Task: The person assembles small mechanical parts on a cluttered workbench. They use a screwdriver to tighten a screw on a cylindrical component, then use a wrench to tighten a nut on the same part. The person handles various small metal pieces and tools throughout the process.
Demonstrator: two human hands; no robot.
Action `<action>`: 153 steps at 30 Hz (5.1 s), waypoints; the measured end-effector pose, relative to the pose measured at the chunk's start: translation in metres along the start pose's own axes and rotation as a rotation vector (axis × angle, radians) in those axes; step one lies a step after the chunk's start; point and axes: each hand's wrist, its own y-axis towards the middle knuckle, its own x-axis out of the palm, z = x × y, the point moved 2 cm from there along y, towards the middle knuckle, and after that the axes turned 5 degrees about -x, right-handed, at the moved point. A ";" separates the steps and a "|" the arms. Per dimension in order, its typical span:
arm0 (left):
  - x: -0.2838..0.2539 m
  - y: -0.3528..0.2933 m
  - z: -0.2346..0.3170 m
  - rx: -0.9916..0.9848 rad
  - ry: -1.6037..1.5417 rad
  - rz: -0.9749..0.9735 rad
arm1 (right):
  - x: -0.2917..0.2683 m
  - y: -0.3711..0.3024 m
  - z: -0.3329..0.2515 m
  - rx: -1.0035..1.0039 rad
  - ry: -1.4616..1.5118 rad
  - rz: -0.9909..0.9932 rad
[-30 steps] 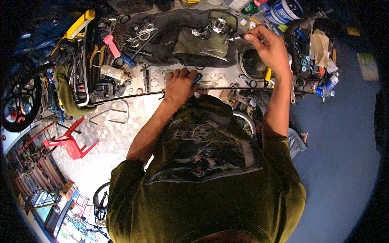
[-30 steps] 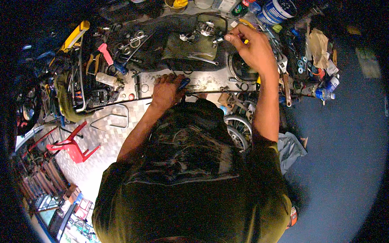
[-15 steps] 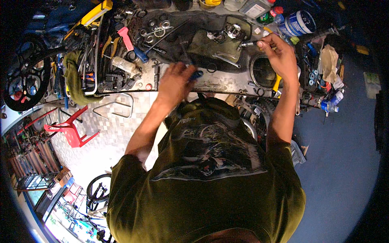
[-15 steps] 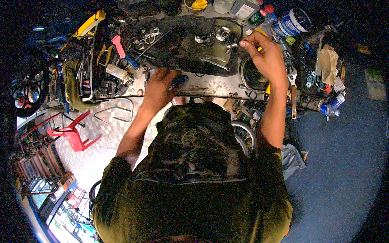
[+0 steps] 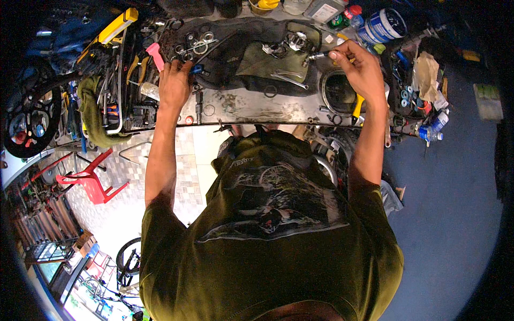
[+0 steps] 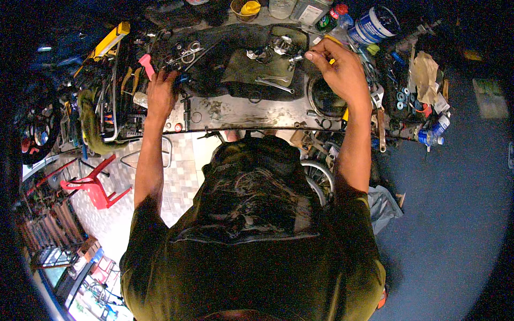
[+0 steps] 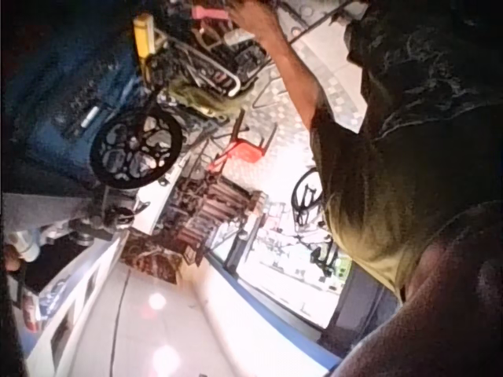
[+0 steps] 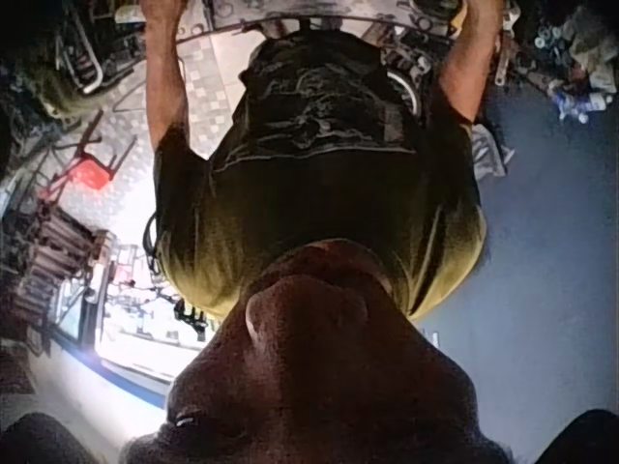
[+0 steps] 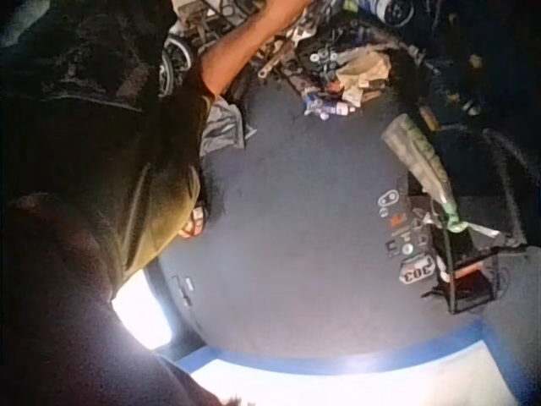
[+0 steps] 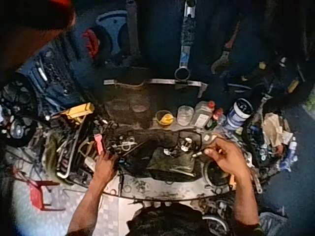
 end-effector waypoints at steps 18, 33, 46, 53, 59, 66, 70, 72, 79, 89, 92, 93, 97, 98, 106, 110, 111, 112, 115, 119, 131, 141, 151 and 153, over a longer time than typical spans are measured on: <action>0.060 0.072 0.149 0.323 -0.359 -0.126 | 0.011 0.000 -0.004 0.023 -0.072 -0.049; 0.106 0.114 0.111 0.028 -0.388 -0.206 | 0.006 -0.013 0.011 0.093 -0.043 -0.060; 0.039 0.040 0.108 0.310 -0.405 -0.048 | 0.015 -0.017 0.016 0.115 -0.022 -0.079; 0.040 0.019 0.104 0.367 -0.338 -0.102 | 0.024 -0.011 0.013 0.069 -0.031 -0.101; 0.030 0.007 0.111 0.421 -0.335 -0.102 | 0.028 -0.010 0.023 0.057 0.031 -0.093; 0.040 -0.006 0.113 0.415 -0.220 -0.162 | 0.033 -0.007 0.025 0.011 0.036 -0.126; 0.035 -0.012 0.120 0.388 -0.263 -0.128 | 0.034 -0.005 0.036 -0.063 0.019 -0.110; 0.032 -0.015 0.121 0.362 -0.297 -0.109 | 0.032 -0.002 0.038 -0.095 0.024 -0.100; 0.015 -0.018 0.128 0.276 -0.284 -0.233 | 0.034 0.010 0.052 -0.154 0.068 -0.153; 0.012 -0.036 0.145 0.060 -0.356 -0.258 | 0.063 0.030 0.052 -0.315 0.208 -0.236; 0.010 -0.042 0.140 -0.098 -0.592 -0.219 | 0.082 0.036 0.045 -0.295 0.349 -0.300; 0.004 -0.038 0.140 -0.182 -0.696 -0.207 | 0.093 0.039 0.046 -0.309 0.384 -0.290; 0.000 -0.019 0.126 -0.420 -0.941 -0.100 | 0.117 0.052 0.038 -0.287 0.400 -0.332; 0.005 -0.012 0.121 -0.458 -0.989 -0.085 | 0.128 0.054 0.038 -0.273 0.408 -0.349; 0.022 0.030 0.123 -0.269 -1.059 -0.199 | 0.178 0.055 0.013 -0.098 0.568 -0.329; 0.032 0.029 0.111 -0.271 -0.977 -0.180 | 0.186 0.052 0.018 -0.065 0.525 -0.339; 0.032 0.030 0.109 -0.282 -0.941 -0.202 | 0.189 0.052 0.023 -0.066 0.564 -0.333; 0.032 0.032 0.106 -0.257 -0.923 -0.173 | 0.191 0.051 0.029 -0.067 0.603 -0.326; 0.024 0.032 0.106 -0.195 -0.908 -0.118 | 0.185 0.049 0.035 0.069 0.591 -0.374; 0.017 0.036 0.110 -0.103 -0.919 -0.087 | 0.180 0.057 0.037 0.193 0.442 -0.443; 0.020 0.038 0.126 0.004 -0.968 -0.041 | 0.192 0.046 0.041 0.085 0.274 -0.343; 0.041 0.043 0.120 -0.116 -1.077 -0.172 | 0.182 0.042 0.012 -0.029 0.100 -0.182; 0.054 0.038 0.111 -0.149 -1.118 -0.161 | 0.138 0.040 0.024 -0.076 0.010 -0.332; 0.054 0.036 0.107 -0.147 -1.124 -0.168 | 0.127 0.029 0.028 -0.085 -0.130 -0.353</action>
